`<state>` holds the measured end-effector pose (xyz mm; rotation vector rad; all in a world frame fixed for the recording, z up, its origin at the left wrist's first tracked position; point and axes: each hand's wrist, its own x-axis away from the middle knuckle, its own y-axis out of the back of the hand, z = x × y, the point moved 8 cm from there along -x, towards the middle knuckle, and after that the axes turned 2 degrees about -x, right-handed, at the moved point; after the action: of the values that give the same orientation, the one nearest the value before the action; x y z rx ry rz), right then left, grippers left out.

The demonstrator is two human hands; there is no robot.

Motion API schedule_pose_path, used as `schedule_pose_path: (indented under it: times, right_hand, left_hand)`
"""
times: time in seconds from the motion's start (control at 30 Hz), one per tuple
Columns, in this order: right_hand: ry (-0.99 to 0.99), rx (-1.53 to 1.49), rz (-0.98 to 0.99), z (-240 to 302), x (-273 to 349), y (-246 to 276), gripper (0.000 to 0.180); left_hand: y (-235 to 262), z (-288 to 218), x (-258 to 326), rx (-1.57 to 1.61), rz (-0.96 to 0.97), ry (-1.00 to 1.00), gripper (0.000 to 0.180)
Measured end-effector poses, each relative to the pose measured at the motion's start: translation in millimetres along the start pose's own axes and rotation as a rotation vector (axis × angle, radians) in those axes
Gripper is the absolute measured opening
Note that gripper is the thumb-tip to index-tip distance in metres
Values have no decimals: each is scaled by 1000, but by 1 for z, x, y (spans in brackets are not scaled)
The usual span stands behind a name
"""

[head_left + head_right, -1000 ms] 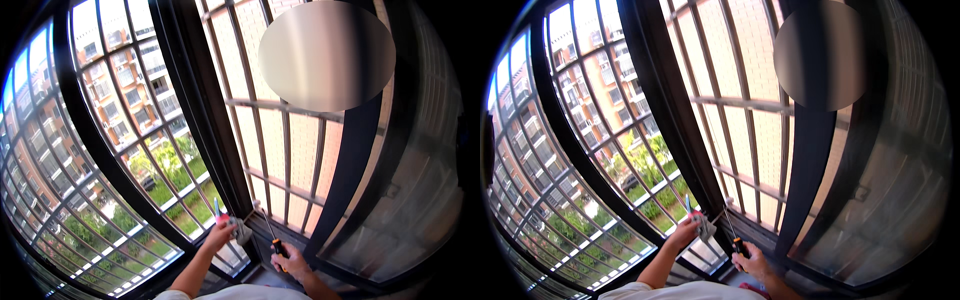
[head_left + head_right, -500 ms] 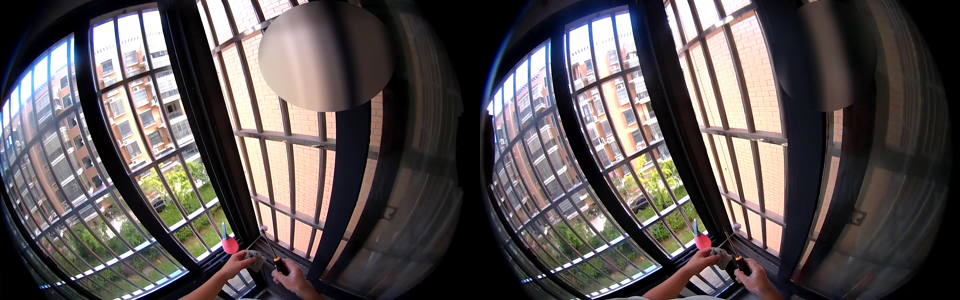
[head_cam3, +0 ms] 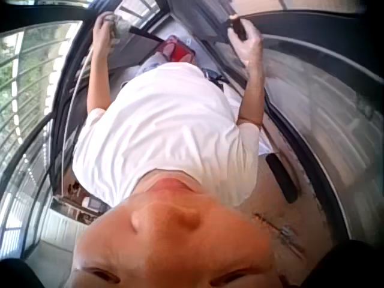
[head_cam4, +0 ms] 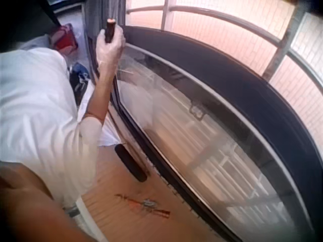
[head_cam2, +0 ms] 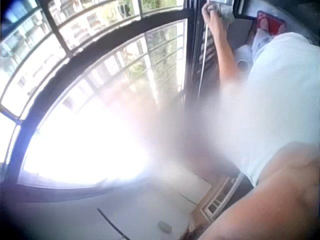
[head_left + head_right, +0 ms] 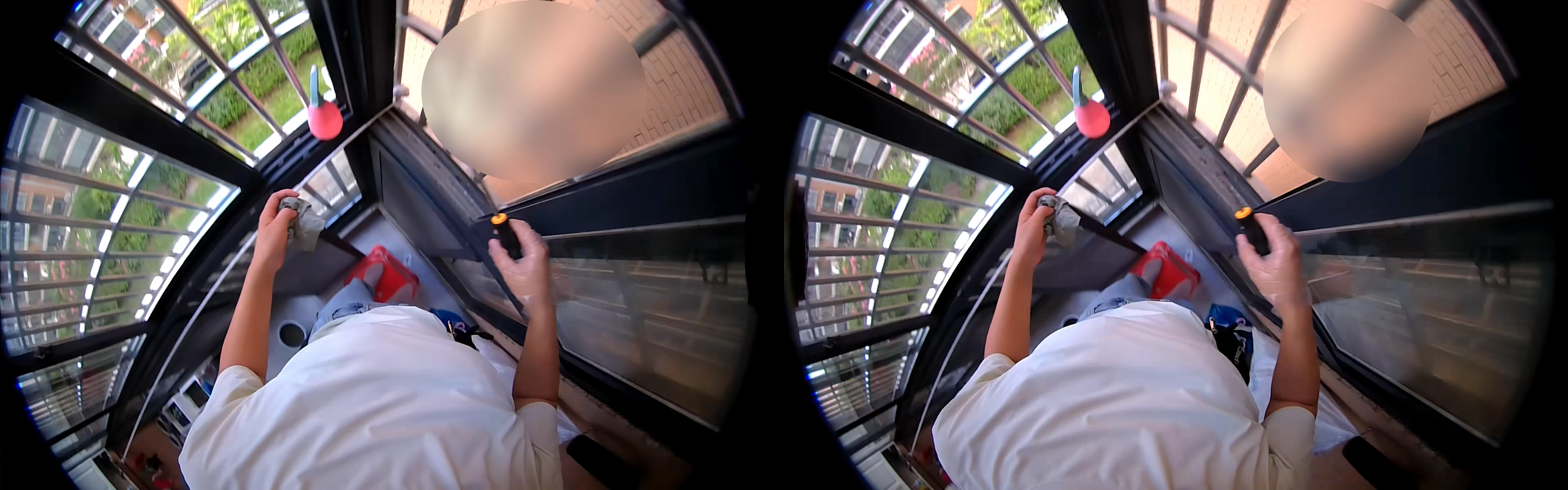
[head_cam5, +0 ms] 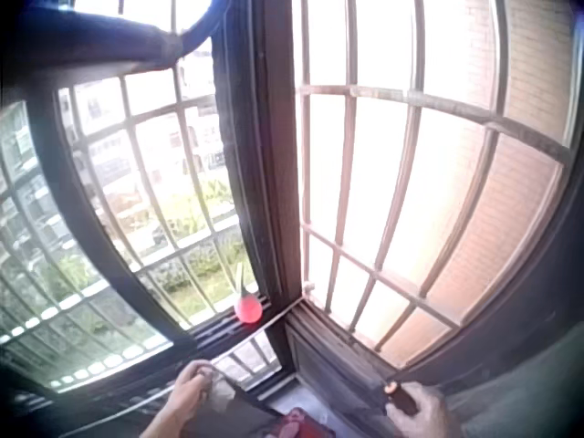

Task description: The person cleans metal window frames on a balcony. They use a spray bottle to apply cleaning solution and wipe the frames with a cloth. A screwdriver is used to scrape specific areas of the frame. The person reaches to clean different sections of the window frame.

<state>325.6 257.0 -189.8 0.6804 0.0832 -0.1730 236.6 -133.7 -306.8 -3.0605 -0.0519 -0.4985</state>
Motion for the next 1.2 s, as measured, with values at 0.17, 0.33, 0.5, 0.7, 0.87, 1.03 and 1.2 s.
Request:
schedule_pose_path:
  times: [0.17,0.33,0.5,0.7,0.87,1.03,1.2]
  right_hand:
    - [-95,96,87,-26,2,-5,30]
    - [-107,164,211,-33,-12,-28,29]
    - [-95,150,343,-53,-15,-56,29]
    - [18,192,401,-60,-17,-77,28]
    - [-47,187,361,-67,-9,-83,20]
    - [-62,124,452,-64,-7,-135,22]
    - [190,-66,556,14,-19,-251,17]
  left_hand:
    - [44,65,33,147,-218,207,19]
    - [88,107,56,-133,-427,302,21]
    - [114,112,69,-258,-496,206,22]
    - [141,122,64,-636,-469,142,22]
    - [193,122,69,-797,-691,68,20]
    - [266,194,120,-509,-854,358,20]
    - [351,176,178,-555,-1163,144,18]
